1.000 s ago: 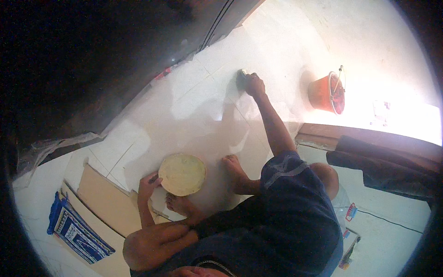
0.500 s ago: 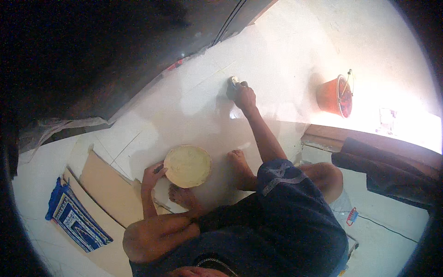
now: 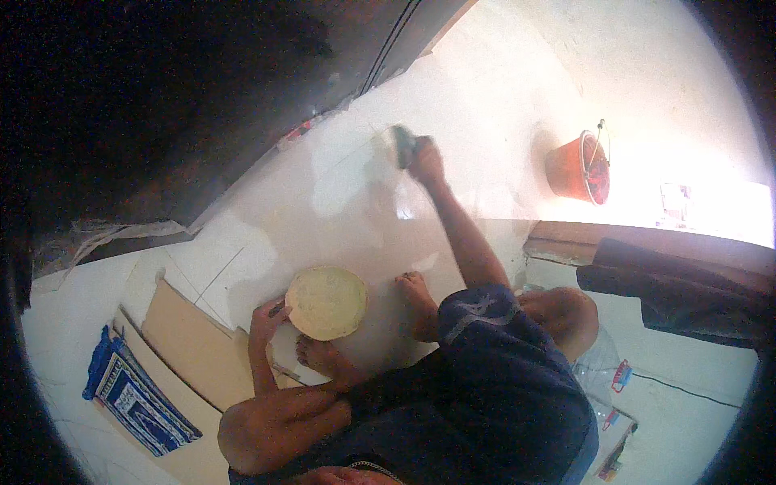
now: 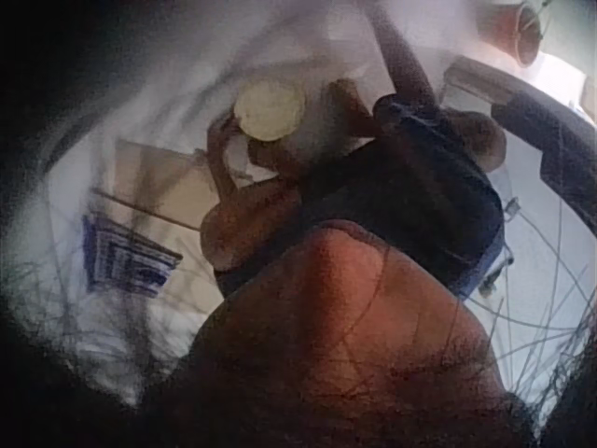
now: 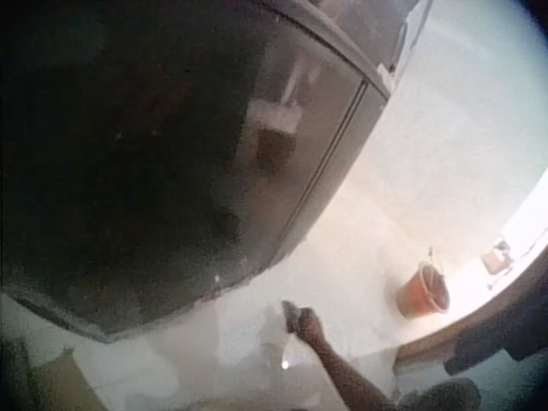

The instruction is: The person sits on a tiled floor and applies a white grout-like substance to the gaps between tiles using a small trowel. They repeatedly scoop the substance from a yellow bowl and spread it into the grout lines, working methodically across the floor area.

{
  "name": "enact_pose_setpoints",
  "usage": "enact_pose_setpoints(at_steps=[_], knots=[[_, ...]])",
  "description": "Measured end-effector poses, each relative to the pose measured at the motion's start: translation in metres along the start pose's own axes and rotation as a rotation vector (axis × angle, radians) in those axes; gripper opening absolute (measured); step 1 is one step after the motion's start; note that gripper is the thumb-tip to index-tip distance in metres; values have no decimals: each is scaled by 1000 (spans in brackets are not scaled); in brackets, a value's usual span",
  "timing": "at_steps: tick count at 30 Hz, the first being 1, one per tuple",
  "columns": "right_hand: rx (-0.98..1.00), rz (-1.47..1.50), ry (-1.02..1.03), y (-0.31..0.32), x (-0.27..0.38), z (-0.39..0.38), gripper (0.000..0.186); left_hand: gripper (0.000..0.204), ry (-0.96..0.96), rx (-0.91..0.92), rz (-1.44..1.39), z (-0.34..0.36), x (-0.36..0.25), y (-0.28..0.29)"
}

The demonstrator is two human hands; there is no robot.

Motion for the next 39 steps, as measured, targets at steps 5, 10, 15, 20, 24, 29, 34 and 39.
enact_pose_setpoints(at_steps=[5,10,15,20,24,29,34,39], knots=[[-25,-261,-181,54,-96,83,32,39,-43,12,164,-4,-20,1],[66,-329,-331,68,-139,109,30,38,26,27,102,-4,-13,4],[152,-414,-157,62,-151,106,27,39,13,35,14,-3,-13,2],[115,-364,-111,52,-133,89,30,39,-14,57,3,0,-7,3],[210,-427,-25,58,-119,80,25,38,-28,76,-48,0,-10,3],[241,-342,52,62,-115,62,32,38,32,46,-101,0,-5,-1],[333,-272,85,56,-99,41,33,36,-45,24,-61,-1,-5,2],[366,-138,205,69,-121,55,31,36,-6,38,2,3,0,2]])
Point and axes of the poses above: each hand's wrist, its own z-axis towards the middle knuckle, its own y-axis out of the back of the hand, x = y × z, the point moved 2 cm from there along z, towards the middle knuckle, and after that the axes turned 2 degrees about z, right-handed, at the moved point
